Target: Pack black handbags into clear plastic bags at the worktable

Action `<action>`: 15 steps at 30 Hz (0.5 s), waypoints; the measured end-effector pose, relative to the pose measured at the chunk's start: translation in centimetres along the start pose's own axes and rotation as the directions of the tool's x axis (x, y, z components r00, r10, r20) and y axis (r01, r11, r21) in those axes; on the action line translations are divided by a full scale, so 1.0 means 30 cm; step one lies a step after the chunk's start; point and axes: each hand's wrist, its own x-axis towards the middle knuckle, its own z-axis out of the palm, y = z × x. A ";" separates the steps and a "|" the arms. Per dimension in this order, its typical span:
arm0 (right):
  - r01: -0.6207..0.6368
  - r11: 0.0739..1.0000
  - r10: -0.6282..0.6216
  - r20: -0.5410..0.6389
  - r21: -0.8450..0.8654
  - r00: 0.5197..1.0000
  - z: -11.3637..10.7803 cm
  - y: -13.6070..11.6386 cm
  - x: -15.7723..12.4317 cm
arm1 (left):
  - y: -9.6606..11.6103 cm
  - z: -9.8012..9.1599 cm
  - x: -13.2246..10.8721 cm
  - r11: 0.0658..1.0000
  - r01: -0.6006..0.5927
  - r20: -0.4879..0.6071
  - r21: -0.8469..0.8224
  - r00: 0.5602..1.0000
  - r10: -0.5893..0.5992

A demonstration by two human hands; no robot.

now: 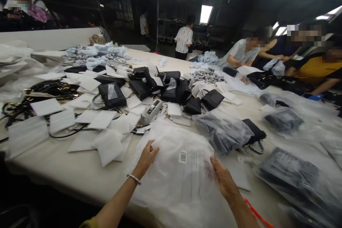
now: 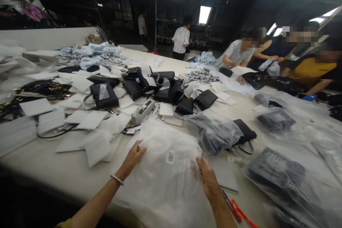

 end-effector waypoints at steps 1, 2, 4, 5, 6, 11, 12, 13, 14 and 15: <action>-0.074 0.997 0.075 0.023 -0.031 0.997 -0.005 0.026 -0.015 | 0.001 0.001 -0.002 1.000 0.001 0.000 -0.006 1.000 -0.001; -0.124 0.988 0.125 0.012 -0.093 0.992 -0.010 0.050 -0.027 | 0.002 -0.001 -0.003 1.000 -0.002 0.003 -0.011 1.000 0.002; -0.106 0.949 0.074 -0.115 -0.298 0.991 -0.012 0.092 -0.041 | 0.005 -0.013 -0.001 1.000 -0.011 0.008 -0.010 1.000 0.011; -0.078 0.913 0.011 -0.167 -0.401 0.986 -0.008 0.108 -0.043 | 0.007 -0.023 0.001 1.000 -0.014 0.006 -0.002 1.000 0.014; -0.046 0.871 -0.058 -0.195 -0.489 0.979 0.000 0.120 -0.043 | 0.008 -0.035 0.005 1.000 -0.015 -0.001 0.011 1.000 0.015; 0.056 0.726 -0.251 -0.189 -0.685 0.949 0.068 0.154 -0.032 | 0.017 -0.107 0.027 0.998 0.018 -0.053 0.066 0.998 -0.014; 0.052 0.716 -0.256 -0.193 -0.696 0.947 0.079 0.157 -0.032 | 0.020 -0.119 0.027 0.998 0.027 -0.064 0.065 0.998 -0.023; 0.050 0.710 -0.261 -0.196 -0.702 0.945 0.088 0.159 -0.032 | 0.022 -0.130 0.026 0.998 0.032 -0.073 0.062 0.997 -0.027; 0.048 0.708 -0.265 -0.202 -0.705 0.943 0.095 0.159 -0.034 | 0.025 -0.137 0.022 0.998 0.032 -0.075 0.056 0.997 -0.027; 0.048 0.708 -0.271 -0.208 -0.704 0.940 0.100 0.157 -0.037 | 0.028 -0.143 0.018 0.998 0.028 -0.067 0.049 0.997 -0.025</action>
